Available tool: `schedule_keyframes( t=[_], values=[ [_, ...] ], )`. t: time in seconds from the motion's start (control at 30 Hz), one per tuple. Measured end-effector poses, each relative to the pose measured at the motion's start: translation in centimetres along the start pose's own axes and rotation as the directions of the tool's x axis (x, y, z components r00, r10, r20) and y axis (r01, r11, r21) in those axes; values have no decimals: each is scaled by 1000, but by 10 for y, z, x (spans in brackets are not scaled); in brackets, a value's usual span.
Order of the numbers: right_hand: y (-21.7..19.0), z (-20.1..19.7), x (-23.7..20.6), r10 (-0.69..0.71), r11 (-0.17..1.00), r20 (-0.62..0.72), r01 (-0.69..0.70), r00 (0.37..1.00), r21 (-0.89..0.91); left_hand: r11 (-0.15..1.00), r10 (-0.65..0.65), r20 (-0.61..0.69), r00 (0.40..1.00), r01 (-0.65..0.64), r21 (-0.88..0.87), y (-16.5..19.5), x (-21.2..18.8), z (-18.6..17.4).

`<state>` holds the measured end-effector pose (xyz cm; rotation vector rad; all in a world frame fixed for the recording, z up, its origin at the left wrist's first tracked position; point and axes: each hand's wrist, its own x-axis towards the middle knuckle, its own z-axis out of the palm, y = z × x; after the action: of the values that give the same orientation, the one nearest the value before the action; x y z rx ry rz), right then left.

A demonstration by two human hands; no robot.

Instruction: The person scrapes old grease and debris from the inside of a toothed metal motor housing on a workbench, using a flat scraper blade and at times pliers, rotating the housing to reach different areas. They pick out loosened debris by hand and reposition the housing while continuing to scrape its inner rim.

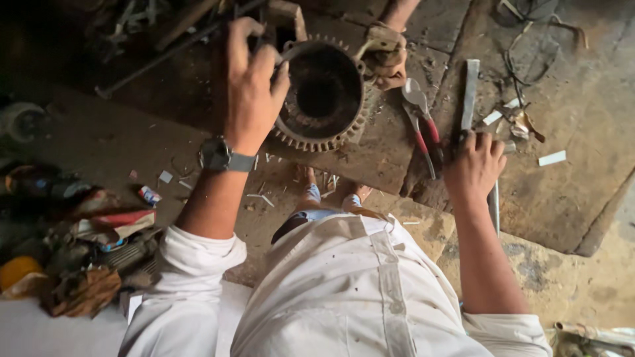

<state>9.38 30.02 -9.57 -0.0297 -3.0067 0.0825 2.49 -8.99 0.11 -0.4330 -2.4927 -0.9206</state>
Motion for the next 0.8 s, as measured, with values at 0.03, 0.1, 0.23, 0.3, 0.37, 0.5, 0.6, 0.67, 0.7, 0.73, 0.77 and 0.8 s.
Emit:
schedule_keyframes(
  t=[0.03, 0.1, 0.23, 0.3, 0.37, 0.5, 0.6, 0.67, 0.7, 0.73, 0.77, 0.8],
  values=[
    [-1, 3, 5, 5, 999, 14, -5, 1000, -45, 999, -28, 35, 999, 29, -34, 0, 1, -1],
    [-3, 7, 15, 16, 992, -15, -18, 1000, -129, 998, -62, 84, 994, 63, -3, 7, -6, -5],
    [1, 8, 27, 96, 995, 75, -93, 993, -47, 949, 99, 105, 990, -125, 289, 32, -34, -25],
    [8, 3, 32, 51, 998, 33, -52, 998, 24, 946, 59, 103, 993, -89, 313, 41, -36, -29],
    [15, -10, 35, 163, 951, 114, -187, 980, 244, 925, 38, 94, 995, -71, 373, 45, -31, -28],
    [17, -54, 33, 189, 143, 502, -530, 844, 836, 857, -26, 164, 986, -62, 511, 45, -14, -22],
    [-2, -91, 19, 49, -176, 439, -425, 897, 888, 791, -32, 254, 967, -130, 597, 41, -11, -23],
    [-23, -106, 11, 68, -16, 504, -504, 861, 863, 780, -27, 289, 957, -160, 605, 38, -13, -25],
    [-34, -111, 7, 84, 60, 533, -538, 842, 841, 800, -32, 301, 953, -156, 579, 37, -14, -26],
    [-43, -116, 5, -16, 198, 432, -420, 902, 886, 821, -37, 316, 948, -151, 551, 36, -16, -26],
    [-51, -118, 4, -131, 319, 336, -281, 933, 905, 845, -34, 266, 963, -115, 522, 36, -18, -26],
    [-58, -120, 4, -258, 417, 247, -122, 934, 900, 867, -33, 213, 976, -78, 491, 36, -20, -26]
  ],
)
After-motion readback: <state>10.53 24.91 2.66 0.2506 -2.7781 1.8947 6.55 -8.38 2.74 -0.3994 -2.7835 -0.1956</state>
